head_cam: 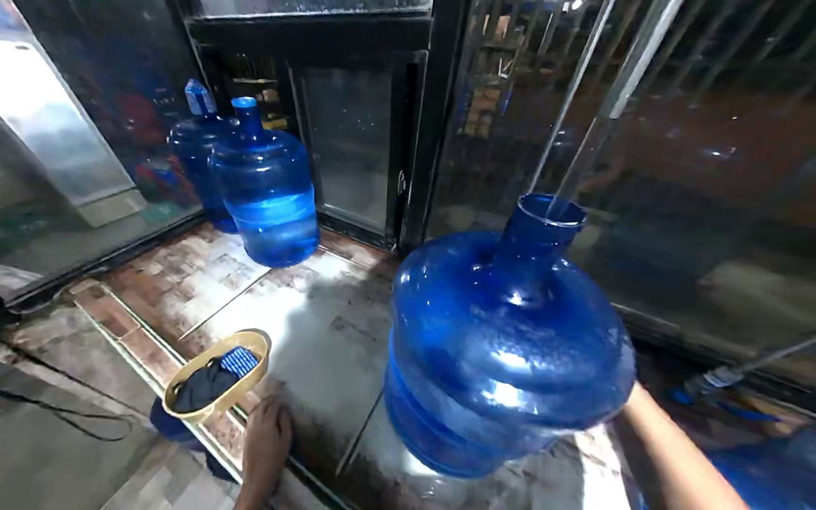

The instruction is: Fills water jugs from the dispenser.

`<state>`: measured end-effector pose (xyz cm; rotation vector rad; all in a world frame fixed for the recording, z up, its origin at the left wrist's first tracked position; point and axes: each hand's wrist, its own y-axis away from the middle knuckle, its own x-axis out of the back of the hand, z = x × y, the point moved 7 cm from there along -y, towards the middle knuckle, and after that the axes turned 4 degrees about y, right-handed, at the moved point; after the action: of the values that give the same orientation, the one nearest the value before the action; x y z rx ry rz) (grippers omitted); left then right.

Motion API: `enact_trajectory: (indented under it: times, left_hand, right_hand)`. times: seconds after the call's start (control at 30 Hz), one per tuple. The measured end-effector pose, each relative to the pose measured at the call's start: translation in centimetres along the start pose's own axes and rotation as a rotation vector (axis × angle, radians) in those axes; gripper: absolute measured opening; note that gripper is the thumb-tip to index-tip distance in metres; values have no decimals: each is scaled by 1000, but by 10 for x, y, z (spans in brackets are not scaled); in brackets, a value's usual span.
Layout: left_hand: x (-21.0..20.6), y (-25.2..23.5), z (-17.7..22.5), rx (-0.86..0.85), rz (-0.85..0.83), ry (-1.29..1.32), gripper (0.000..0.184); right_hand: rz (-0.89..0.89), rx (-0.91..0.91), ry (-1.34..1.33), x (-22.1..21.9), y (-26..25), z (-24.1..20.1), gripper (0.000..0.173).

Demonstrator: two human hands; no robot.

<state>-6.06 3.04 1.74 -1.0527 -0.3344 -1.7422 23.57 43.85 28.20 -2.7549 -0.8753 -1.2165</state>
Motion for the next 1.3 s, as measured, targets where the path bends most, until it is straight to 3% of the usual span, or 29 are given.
enact_trajectory:
  times: [0.07,0.1,0.27,0.47,0.6,0.77,1.07,1.3]
  left_hand:
    - [1,0,3,-12,9,12,31]
    - [2,0,4,-19,13,10,31]
    - [6,3,6,-7,-19,17,30]
    - [4,2,4,26,-94,24,30]
    - [3,-1,5,28,-104,41,31]
    - [3,0,5,19,-105,74,31]
    - [2,0,5,-62,-87,138,29]
    - [3,1,5,-87,-14,154,28]
  right_hand:
    - [313,263,-51,24,-45,24,32]
    - [357,316,-92,38,-45,18,34]
    - [442,465,-456,77,15,-42,46]
    - [276,653,-695,44,71,-107,55]
    - [345,511,-606,17,82,-119,59]
    - [380,471,-570,14,84,-117,62]
    - [361,413,-552,12,89,-114,67]
    - [343,468,-552,13,88,-121,67]
